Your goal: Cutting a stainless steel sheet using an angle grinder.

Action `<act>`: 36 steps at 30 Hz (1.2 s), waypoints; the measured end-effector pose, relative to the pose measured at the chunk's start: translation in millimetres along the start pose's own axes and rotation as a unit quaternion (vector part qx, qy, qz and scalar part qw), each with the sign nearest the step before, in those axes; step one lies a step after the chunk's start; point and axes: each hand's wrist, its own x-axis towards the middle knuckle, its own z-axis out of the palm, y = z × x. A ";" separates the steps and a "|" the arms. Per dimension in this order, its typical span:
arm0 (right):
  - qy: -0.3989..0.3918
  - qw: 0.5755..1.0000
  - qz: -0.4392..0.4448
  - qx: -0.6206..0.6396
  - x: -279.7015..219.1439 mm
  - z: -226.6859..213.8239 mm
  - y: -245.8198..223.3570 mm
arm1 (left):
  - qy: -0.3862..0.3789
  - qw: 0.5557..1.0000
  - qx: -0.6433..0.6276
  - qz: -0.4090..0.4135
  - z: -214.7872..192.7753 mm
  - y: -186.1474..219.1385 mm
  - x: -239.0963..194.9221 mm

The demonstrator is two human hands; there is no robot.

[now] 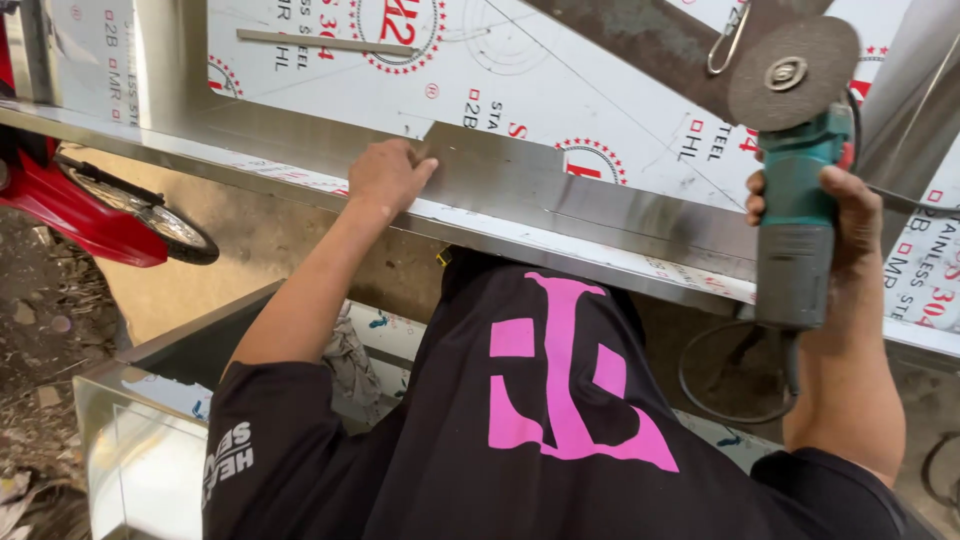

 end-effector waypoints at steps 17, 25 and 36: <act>0.083 0.990 -0.112 -0.034 -75.9 -2.8 58.2 | 0.293 0.820 0.292 0.395 0.9 -151.1 206.9; 0.091 0.976 -0.172 -0.096 -62.6 12.5 60.6 | 0.294 0.749 0.371 0.463 -16.4 -127.8 195.9; 0.154 0.967 -0.186 -0.080 -53.7 10.5 78.5 | 0.048 0.787 0.167 0.591 22.5 35.7 75.5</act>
